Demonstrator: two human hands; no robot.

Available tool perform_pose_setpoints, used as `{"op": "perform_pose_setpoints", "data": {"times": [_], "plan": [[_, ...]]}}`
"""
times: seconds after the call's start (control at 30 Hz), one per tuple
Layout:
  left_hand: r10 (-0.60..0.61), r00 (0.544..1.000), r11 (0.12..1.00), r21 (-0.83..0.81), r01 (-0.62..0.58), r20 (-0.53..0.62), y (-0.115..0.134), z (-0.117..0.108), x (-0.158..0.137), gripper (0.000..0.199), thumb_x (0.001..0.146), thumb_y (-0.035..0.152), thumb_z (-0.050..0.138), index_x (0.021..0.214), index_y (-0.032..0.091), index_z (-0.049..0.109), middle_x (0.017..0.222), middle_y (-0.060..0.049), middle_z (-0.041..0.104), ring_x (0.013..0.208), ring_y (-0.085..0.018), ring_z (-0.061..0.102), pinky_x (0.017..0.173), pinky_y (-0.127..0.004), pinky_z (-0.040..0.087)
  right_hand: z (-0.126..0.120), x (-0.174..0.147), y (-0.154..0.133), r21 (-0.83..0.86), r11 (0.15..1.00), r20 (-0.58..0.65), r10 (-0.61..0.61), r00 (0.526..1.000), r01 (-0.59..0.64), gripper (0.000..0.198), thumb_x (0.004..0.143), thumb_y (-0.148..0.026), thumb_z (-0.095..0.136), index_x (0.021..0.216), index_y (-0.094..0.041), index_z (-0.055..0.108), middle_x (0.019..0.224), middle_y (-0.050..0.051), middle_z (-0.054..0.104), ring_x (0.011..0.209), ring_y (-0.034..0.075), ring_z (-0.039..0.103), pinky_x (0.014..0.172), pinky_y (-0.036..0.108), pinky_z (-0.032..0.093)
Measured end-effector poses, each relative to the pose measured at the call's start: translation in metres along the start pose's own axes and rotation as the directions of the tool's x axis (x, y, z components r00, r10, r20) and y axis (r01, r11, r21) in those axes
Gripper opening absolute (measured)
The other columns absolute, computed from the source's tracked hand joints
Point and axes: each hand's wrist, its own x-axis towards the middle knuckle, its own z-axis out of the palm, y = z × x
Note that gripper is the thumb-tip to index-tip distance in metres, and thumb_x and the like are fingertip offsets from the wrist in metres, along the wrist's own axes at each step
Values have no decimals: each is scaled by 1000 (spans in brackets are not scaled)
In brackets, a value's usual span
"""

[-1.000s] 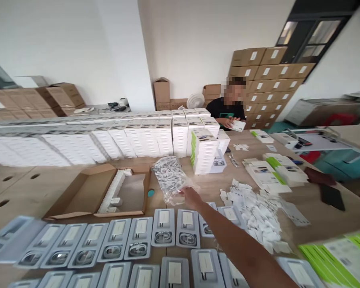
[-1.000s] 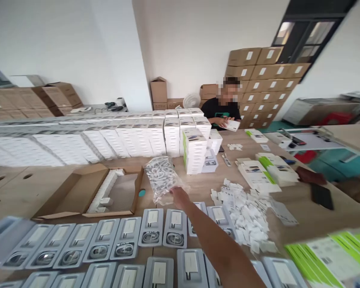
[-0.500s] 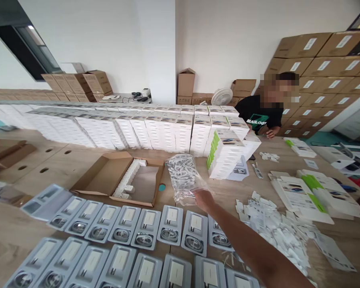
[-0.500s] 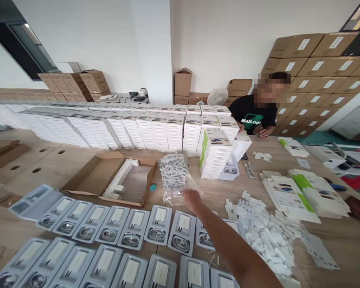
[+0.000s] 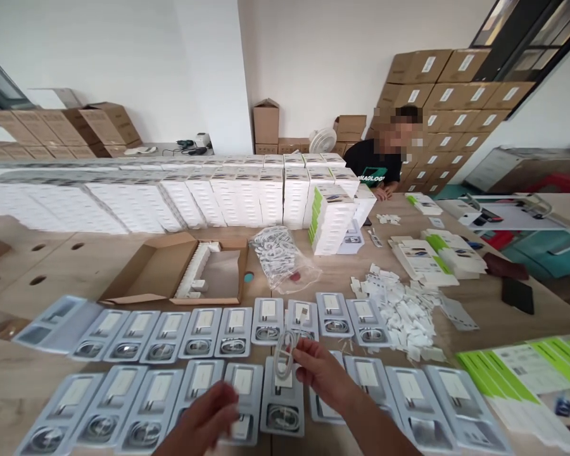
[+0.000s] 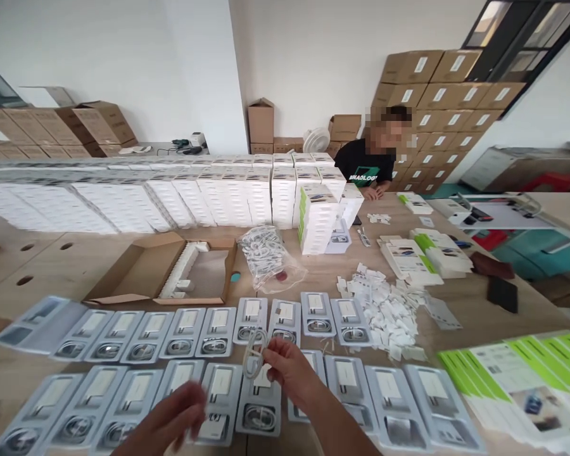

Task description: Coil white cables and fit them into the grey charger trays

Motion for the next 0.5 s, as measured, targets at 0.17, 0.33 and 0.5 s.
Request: {"op": "perform_pose_setpoints", "data": {"times": [0.17, 0.33, 0.5], "plan": [[239, 907, 896, -439, -68, 346, 36, 27, 26, 34, 87, 45, 59, 109, 22, 49, 91, -3, 56, 66, -14, 64, 44, -20, 42, 52, -19, 21, 92, 994, 92, -75, 993, 66, 21, 81, -35, 70, 87, -15, 66, 76, 2, 62, 59, 9, 52, 57, 23, 36], [249, 902, 799, -601, 14, 353, 17, 32, 23, 28, 84, 37, 65, 102, 19, 54, 81, -1, 56, 60, -11, 60, 40, -16, 40, 65, -34, 23, 104, 985, 52, -140, 989, 134, 19, 85, -34, 66, 86, -16, 64, 78, 2, 62, 61, 9, 52, 59, 23, 37], [283, 868, 761, -647, 56, 409, 9, 27, 19, 23, 87, 38, 61, 86, 15, 58, 67, -1, 57, 47, -5, 50, 39, -14, 33, 60, -39, 27, 44, 977, -104, -205, 973, 211, 20, 79, -33, 73, 85, -16, 63, 69, -2, 58, 58, 7, 49, 51, 19, 30]]}}
